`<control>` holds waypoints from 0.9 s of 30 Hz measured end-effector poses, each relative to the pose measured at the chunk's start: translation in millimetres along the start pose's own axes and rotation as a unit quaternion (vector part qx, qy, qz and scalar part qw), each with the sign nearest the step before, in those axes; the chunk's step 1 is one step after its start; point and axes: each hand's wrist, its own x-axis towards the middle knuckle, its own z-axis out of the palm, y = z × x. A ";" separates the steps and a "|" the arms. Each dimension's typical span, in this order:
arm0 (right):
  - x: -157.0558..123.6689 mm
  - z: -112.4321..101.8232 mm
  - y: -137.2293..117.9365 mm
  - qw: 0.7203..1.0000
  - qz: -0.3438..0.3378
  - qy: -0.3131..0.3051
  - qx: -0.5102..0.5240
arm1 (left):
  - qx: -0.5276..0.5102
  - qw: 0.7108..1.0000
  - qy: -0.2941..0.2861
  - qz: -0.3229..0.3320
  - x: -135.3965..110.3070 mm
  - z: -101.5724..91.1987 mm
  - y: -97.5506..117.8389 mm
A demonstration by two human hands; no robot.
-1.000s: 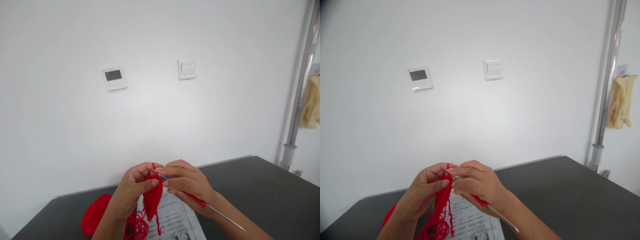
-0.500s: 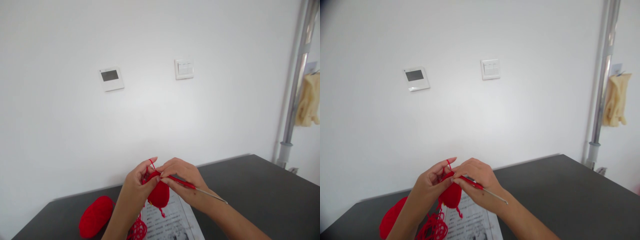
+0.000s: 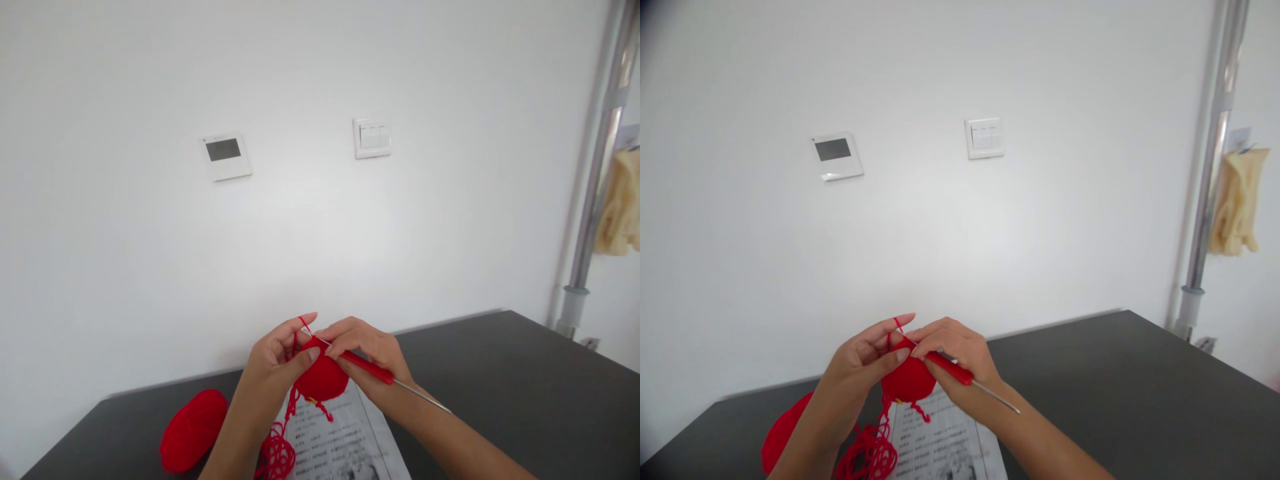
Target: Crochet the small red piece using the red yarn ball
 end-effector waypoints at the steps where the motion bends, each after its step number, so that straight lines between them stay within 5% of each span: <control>1: -0.1 0.0 -0.1 1.000 -0.002 0.000 -0.001 | -0.006 1.000 0.000 -0.005 -0.8 0.7 2.1; 11: -0.5 -0.4 -1.7 0.999 -0.015 0.012 -0.032 | 0.010 0.997 0.061 0.046 -3.1 5.8 4.2; 27: -2.2 0.9 2.2 0.997 -0.044 -0.008 -0.063 | 0.040 0.997 0.061 0.035 -4.0 2.8 8.7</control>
